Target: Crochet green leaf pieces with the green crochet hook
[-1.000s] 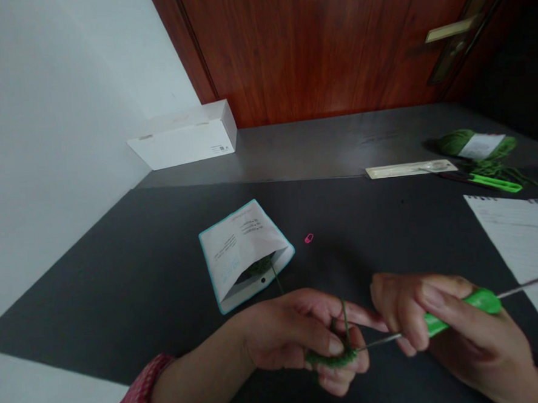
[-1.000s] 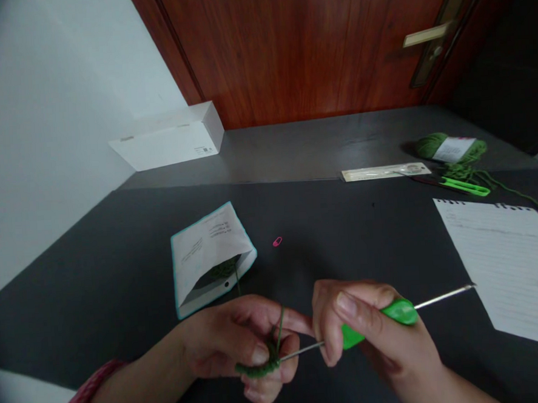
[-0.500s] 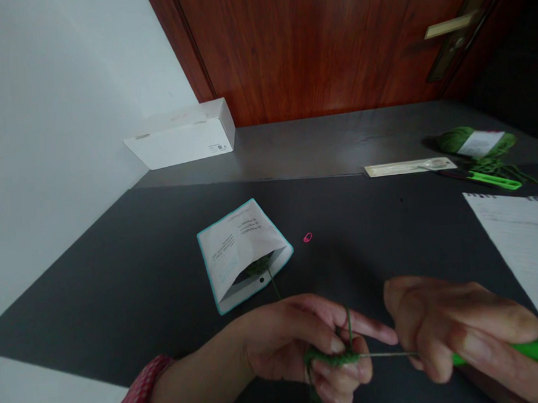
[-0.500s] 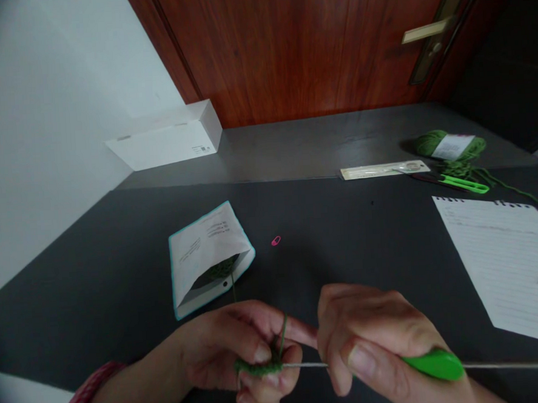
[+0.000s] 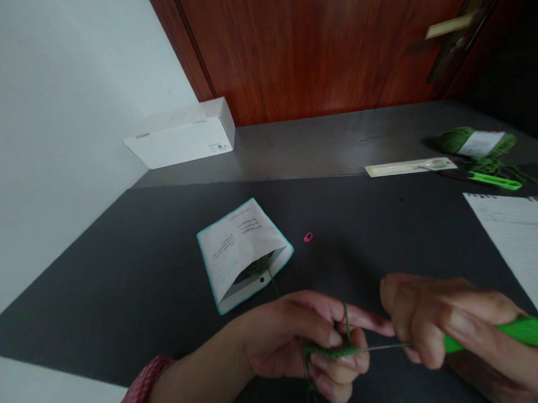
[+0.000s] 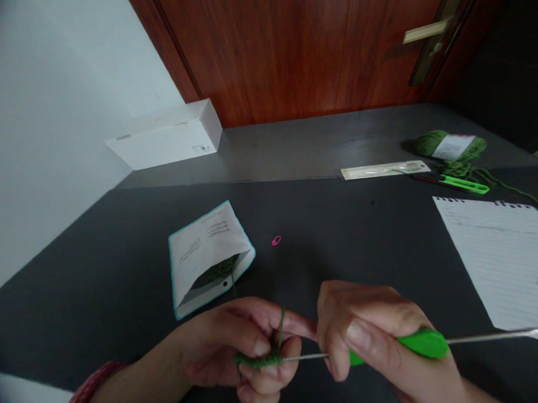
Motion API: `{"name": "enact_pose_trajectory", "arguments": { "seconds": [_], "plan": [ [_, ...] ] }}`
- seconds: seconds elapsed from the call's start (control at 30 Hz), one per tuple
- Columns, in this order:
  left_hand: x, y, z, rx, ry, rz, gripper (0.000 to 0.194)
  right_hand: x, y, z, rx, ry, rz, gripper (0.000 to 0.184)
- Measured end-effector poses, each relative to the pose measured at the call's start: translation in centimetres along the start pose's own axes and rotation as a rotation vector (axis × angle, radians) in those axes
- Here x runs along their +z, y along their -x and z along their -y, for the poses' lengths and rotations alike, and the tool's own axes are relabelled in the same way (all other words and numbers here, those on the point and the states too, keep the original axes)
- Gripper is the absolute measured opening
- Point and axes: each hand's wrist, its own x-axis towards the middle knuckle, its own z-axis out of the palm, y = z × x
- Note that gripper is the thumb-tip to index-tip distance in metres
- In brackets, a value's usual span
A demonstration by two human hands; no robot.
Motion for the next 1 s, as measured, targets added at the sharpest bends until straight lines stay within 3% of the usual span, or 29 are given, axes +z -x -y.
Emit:
{"name": "enact_pose_trajectory", "arguments": {
  "seconds": [0.17,0.43,0.53,0.7,0.87,1.0],
  "plan": [
    [0.6,0.1,-0.6,0.057,-0.100,-0.078,0.044,1.3,-0.2,-0.7,0.156,-0.222,-0.216,0.043],
    [0.9,0.0,0.0,0.319,-0.441,-0.514,0.043,1.6,-0.8,-1.7,0.247,-0.278,-0.360,0.043],
    [1.1,0.0,-0.2,0.335,-0.537,-0.592,0.039,1.8,-1.1,-1.9,0.291,-0.331,-0.404,0.042],
    [1.5,-0.2,-0.5,0.367,-0.513,-0.638,0.069,2.0,-1.3,-2.2,0.330,-0.367,-0.425,0.042],
    [0.8,-0.5,-0.1,0.422,-0.595,-0.799,0.078,2.1,-0.8,-2.0,0.144,-0.051,-0.356,0.038],
    [0.4,-1.0,0.4,0.436,-0.711,-0.881,0.043,2.7,-0.5,-1.2,-0.109,0.550,-0.176,0.032]
  ]
}}
